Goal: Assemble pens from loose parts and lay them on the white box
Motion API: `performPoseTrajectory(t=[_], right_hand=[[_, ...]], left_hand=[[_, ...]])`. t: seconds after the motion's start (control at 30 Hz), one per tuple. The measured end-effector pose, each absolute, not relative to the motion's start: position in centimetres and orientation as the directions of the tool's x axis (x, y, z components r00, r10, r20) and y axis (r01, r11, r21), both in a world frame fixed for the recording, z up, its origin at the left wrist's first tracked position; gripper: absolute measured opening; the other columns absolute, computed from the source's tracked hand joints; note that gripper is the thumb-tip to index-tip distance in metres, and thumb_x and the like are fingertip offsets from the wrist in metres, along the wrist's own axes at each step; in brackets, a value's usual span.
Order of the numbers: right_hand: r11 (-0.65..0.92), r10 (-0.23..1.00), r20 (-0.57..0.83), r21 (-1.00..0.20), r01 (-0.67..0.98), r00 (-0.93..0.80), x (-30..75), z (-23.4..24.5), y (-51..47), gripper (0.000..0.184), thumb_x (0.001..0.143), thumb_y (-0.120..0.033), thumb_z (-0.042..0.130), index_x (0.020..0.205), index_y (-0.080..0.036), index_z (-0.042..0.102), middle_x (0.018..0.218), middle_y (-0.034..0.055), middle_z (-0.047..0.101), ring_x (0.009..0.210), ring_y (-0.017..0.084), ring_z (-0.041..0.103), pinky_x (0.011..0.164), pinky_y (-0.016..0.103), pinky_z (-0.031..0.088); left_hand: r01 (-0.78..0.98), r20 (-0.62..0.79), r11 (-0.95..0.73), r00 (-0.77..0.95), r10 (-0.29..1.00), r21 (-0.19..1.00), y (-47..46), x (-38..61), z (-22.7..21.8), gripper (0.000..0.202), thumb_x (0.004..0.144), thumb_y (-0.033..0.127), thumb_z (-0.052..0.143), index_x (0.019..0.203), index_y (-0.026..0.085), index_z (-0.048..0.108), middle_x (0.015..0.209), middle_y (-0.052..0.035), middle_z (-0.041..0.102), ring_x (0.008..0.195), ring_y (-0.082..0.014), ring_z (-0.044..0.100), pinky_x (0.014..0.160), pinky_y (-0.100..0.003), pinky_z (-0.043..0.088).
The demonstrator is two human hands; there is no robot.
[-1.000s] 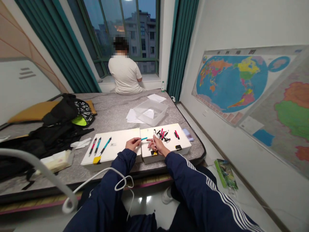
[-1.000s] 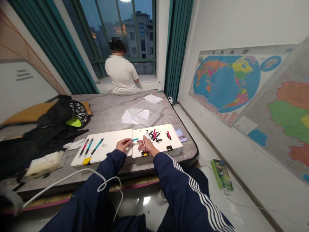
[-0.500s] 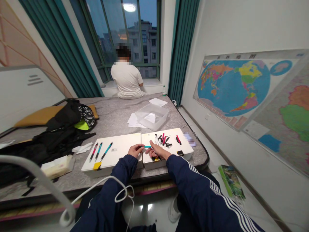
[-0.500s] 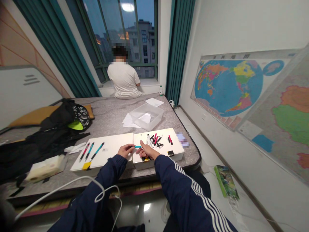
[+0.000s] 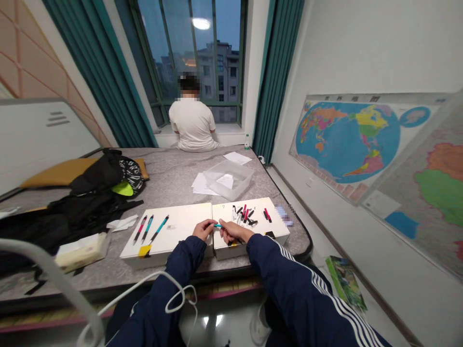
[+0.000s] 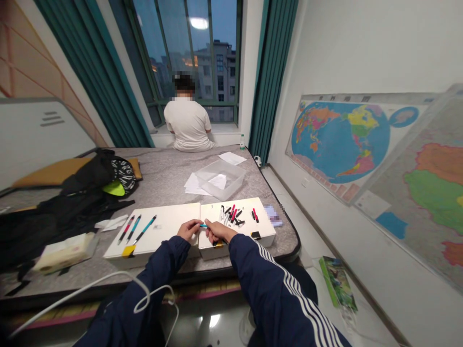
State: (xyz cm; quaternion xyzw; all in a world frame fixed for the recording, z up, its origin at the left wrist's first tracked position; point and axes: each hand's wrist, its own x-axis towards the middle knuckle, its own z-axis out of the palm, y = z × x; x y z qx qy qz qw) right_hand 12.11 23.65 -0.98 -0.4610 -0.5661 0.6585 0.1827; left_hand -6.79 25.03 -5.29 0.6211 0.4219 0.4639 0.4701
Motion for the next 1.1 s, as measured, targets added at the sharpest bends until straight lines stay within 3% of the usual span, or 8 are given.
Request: performPoseTrajectory(t=[0.1,0.2,0.3,0.6,0.8,0.93,1.1], right_hand=[[-0.291,0.753,-0.420,-0.903,0.316,-0.507,12.0,-0.7,23.7,0.054,0.103,-0.037,0.024,0.065,-0.013,0.054,0.035,-0.0002,0.052,0.023,0.006,0.031,0.030,0.017,0.021],[-0.285,0.748,-0.420,-0.903,0.323,-0.514,12.0,-0.7,23.7,0.048,0.102,-0.030,0.025,0.067,-0.013,0.054,0.036,0.0004,0.054,0.024,0.006,0.030,0.029,0.017,0.020],[-0.303,0.739,-0.429,-0.900,0.312,-0.519,12.0,-0.7,23.6,0.047,0.101,-0.031,0.024,0.069,-0.013,0.054,0.039,0.0022,0.057,0.023,0.007,0.028,0.028,0.018,0.019],[-0.404,0.741,-0.437,-0.896,0.181,-0.510,12.2,-0.9,23.6,0.044,0.098,-0.033,0.023,0.073,-0.013,0.053,0.050,0.0063,0.065,0.027,0.008,0.034,0.028,0.017,0.020],[-0.458,0.694,-0.467,-0.874,0.164,-0.547,12.4,-1.5,24.2,0.044,0.097,-0.038,0.022,0.076,-0.014,0.052,0.052,0.0073,0.066,0.026,0.008,0.030,0.027,0.017,0.014],[-0.482,0.668,-0.489,-0.859,0.175,-0.561,12.4,-1.5,24.2,0.049,0.099,-0.045,0.021,0.076,-0.014,0.052,0.054,0.0085,0.068,0.026,0.007,0.029,0.027,0.017,0.013],[-0.448,0.683,-0.461,-0.877,0.173,-0.567,12.3,-1.2,23.8,0.059,0.098,-0.057,0.020,0.074,-0.014,0.052,0.051,0.0069,0.066,0.026,0.006,0.028,0.028,0.016,0.015]], left_hand=[[0.070,0.182,-0.203,0.226,0.957,0.977,24.9,-6.7,-5.2,0.035,0.073,0.046,0.066,0.083,0.013,0.071,0.051,0.0011,0.057,0.047,-0.0133,0.051,0.051,-0.026,0.041],[0.070,0.188,-0.208,0.228,0.955,0.976,24.7,-6.3,-5.0,0.039,0.074,0.048,0.065,0.091,0.013,0.068,0.063,-0.0007,0.061,0.049,-0.0122,0.051,0.052,-0.025,0.041],[0.086,0.189,-0.215,0.241,0.952,0.973,24.6,-5.9,-4.9,0.043,0.074,0.047,0.066,0.101,0.014,0.067,0.076,-0.0033,0.066,0.054,-0.0122,0.054,0.053,-0.025,0.042],[0.103,0.142,-0.184,0.327,0.934,0.977,24.2,-5.6,-4.6,0.047,0.071,0.046,0.074,0.105,0.014,0.066,0.081,-0.0066,0.073,0.066,-0.0166,0.063,0.062,-0.027,0.047],[0.120,0.076,-0.118,0.310,0.948,0.986,24.4,-5.6,-4.9,0.041,0.060,0.046,0.082,0.082,0.013,0.068,0.064,-0.0039,0.071,0.057,-0.0161,0.063,0.055,-0.025,0.045],[0.143,0.045,-0.088,0.283,0.958,0.986,24.4,-5.5,-4.7,0.042,0.060,0.047,0.081,0.083,0.014,0.069,0.059,-0.0027,0.070,0.051,-0.0151,0.061,0.049,-0.024,0.042],[0.171,0.047,-0.094,0.262,0.964,0.981,24.2,-5.3,-4.4,0.036,0.063,0.047,0.079,0.076,0.014,0.072,0.059,-0.0038,0.070,0.054,-0.0177,0.063,0.053,-0.027,0.046]])
